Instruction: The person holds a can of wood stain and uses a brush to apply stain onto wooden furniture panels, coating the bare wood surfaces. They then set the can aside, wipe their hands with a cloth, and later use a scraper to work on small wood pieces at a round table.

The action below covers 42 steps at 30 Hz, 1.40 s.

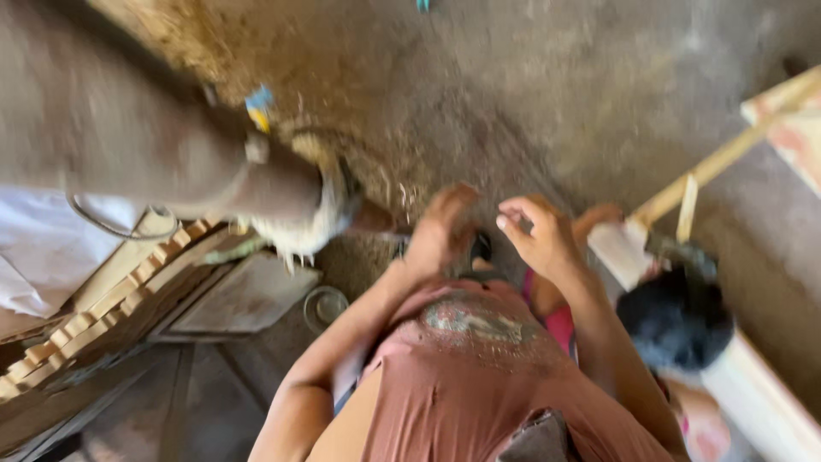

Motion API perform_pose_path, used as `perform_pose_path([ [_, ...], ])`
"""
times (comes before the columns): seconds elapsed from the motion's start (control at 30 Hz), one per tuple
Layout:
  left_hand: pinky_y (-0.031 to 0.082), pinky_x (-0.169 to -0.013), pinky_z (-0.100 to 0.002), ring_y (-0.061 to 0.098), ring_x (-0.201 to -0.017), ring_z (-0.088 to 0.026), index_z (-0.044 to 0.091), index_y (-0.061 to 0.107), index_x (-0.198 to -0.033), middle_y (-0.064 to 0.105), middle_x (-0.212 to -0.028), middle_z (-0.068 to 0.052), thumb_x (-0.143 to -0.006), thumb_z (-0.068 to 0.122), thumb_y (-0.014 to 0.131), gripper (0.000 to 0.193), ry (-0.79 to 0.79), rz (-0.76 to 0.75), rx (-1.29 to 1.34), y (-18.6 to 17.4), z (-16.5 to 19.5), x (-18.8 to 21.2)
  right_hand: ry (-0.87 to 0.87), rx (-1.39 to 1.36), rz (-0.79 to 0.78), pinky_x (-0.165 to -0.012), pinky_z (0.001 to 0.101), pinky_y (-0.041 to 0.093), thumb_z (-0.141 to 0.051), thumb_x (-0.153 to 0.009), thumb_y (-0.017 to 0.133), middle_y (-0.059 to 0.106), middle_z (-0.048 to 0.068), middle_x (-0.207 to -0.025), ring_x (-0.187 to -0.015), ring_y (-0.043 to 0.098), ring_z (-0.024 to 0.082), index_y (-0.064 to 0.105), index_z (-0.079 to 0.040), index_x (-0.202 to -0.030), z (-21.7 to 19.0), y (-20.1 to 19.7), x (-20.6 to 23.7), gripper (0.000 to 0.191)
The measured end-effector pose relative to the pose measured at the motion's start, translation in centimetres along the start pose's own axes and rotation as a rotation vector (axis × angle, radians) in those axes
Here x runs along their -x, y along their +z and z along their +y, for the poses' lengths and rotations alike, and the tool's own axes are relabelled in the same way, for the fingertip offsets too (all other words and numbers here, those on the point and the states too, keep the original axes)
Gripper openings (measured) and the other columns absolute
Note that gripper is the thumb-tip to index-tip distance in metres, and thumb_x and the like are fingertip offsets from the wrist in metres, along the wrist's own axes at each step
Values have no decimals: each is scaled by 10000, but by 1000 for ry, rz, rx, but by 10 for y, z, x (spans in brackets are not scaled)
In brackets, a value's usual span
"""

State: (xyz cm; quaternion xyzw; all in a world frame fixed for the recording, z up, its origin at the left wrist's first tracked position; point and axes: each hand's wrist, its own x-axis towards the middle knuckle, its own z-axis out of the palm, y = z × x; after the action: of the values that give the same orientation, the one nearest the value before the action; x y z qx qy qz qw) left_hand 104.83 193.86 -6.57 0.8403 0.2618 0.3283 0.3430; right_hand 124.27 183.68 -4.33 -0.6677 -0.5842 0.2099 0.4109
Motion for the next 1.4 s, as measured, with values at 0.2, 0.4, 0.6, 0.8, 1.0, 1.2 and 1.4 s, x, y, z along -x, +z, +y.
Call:
perform_pose_path([
  [0.2,496,-1123,-446,564,-1337,-390,97,540,-1404,554,-1436,-197,-855,133,757,591,-81,147,46,48,-43,-68,-120,84,-124,-788,378,569,-128,-914,741,728,152,-1042,-929,724,280,709,-25,-1106,58,3,-116,221],
  [0.4,521,-1060,-429,596,-1284,-368,59,577,-1378,579,-1406,-200,-867,84,713,529,-297,430,20,51,-97,-106,-229,6,-384,-736,364,571,-157,-887,735,724,142,-1013,-858,734,259,710,-31,-1087,65,24,-227,238],
  [0.6,566,-922,-373,694,-1034,-280,41,631,-1300,660,-1243,-162,-914,109,713,401,-525,721,-21,47,-153,-98,-562,-58,-680,-736,371,580,-189,-872,745,720,135,-980,-839,733,261,720,-58,-1044,57,92,-315,218],
  [0.8,540,-661,-313,655,-720,-168,19,764,-1050,721,-860,-125,-946,175,692,200,-882,1001,60,38,-242,-144,-750,-30,-922,-769,409,569,-207,-839,762,720,138,-979,-850,714,291,709,-56,-1063,75,147,-429,275],
  [1.0,497,-563,-333,579,-590,-158,10,729,-880,650,-652,-114,-941,217,741,216,-929,984,26,-15,-314,-258,-668,-75,-930,-773,390,575,-199,-857,748,723,137,-1007,-863,728,280,710,-51,-1071,117,170,-563,263],
  [1.2,527,-631,-427,655,-725,-333,47,690,-856,644,-804,-139,-936,162,745,151,-560,589,-261,-61,-380,-393,-415,-155,-767,-810,367,575,-162,-882,727,751,129,-1047,-954,745,259,725,-38,-1080,216,176,-690,234],
  [1.4,583,-728,-403,689,-825,-328,80,697,-1132,653,-996,-139,-868,20,645,275,-598,649,-239,-91,-491,-530,-202,-138,-732,-799,336,561,-191,-907,720,772,117,-1013,-913,736,201,740,-42,-1111,334,209,-848,253],
])
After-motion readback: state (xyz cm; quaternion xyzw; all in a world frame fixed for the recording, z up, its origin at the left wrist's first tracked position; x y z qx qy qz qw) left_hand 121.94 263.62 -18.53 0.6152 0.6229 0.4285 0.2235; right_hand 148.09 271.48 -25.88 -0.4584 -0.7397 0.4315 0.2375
